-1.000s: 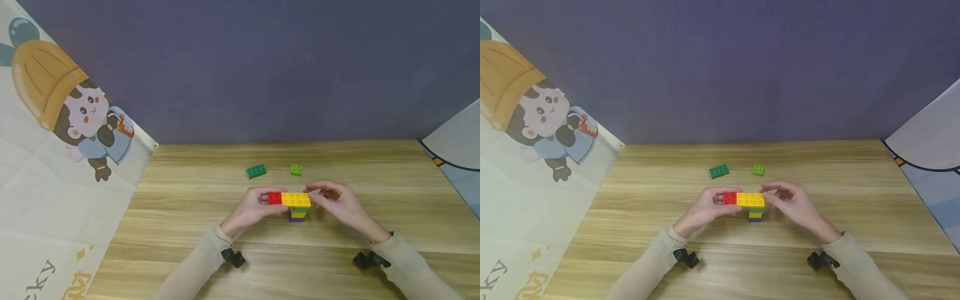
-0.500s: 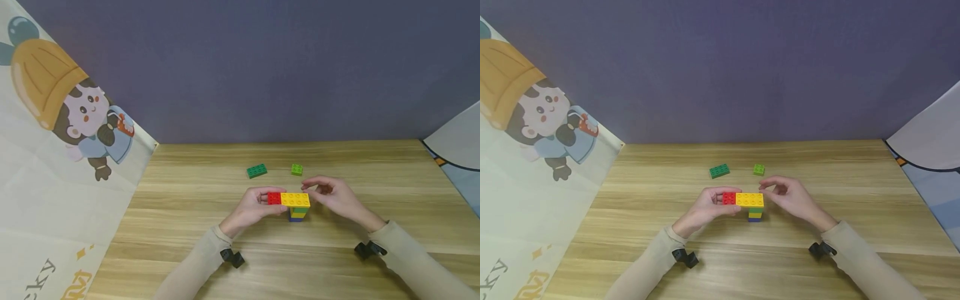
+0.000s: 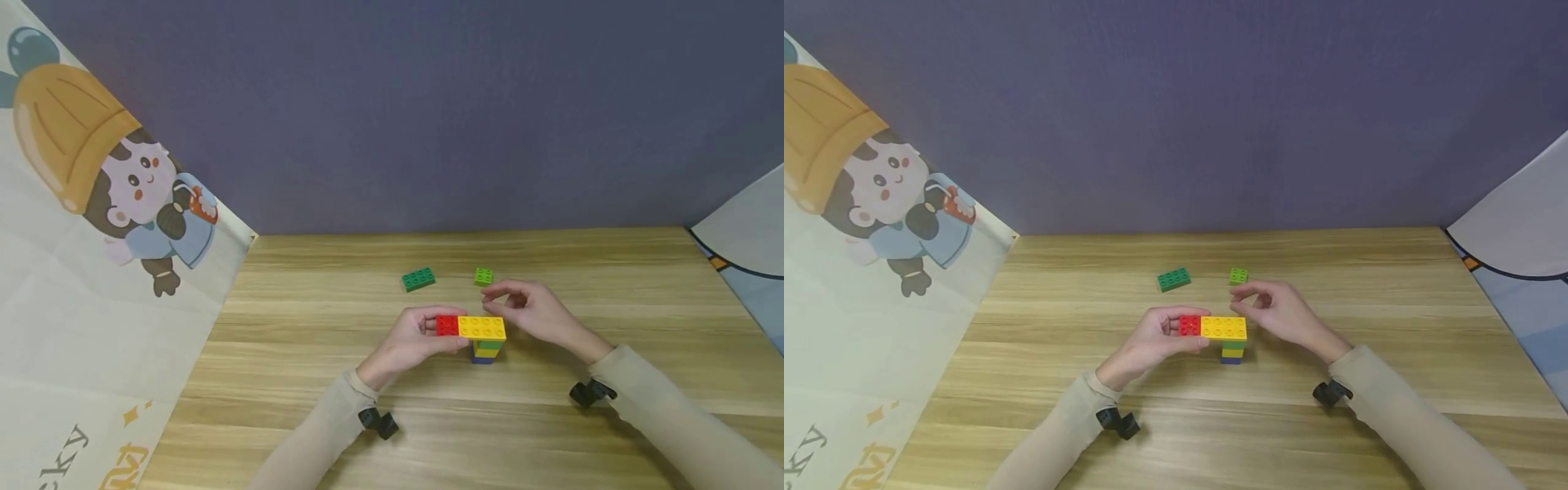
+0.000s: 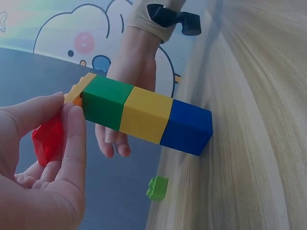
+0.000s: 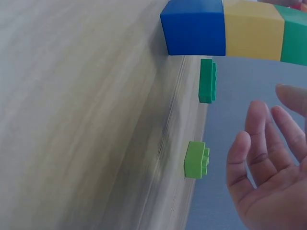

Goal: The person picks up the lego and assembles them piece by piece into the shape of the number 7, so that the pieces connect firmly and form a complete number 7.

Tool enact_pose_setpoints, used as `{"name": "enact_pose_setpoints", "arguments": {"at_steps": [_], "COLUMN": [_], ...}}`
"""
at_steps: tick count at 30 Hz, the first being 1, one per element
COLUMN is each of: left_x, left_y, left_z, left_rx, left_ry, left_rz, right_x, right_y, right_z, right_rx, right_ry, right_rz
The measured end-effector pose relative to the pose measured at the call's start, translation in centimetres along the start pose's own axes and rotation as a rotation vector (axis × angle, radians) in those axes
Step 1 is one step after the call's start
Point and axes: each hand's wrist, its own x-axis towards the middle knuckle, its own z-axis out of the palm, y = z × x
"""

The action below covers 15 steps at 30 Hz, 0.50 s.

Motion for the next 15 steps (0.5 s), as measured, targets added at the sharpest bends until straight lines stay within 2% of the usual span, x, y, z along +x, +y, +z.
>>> {"name": "enact_pose_setpoints", "arguments": {"at_steps": [5, 15], "left_x": [-0.2, -0.4], "left_y": [0.1, 0.1], "left_z": [0.0, 0.0], "left_rx": [0.012, 0.02], "left_ry": [0.005, -0.002], "left_rz": [0.008, 0.024], "right_x": [0.9, 3.0], "right_y": [-0.4, -1.0], "right_z": [-0.3, -0.1], "right_rx": [0.004, -0.035], "right_ry": [-0.014, -0.05], "right_rz": [0.012, -0.015]}}
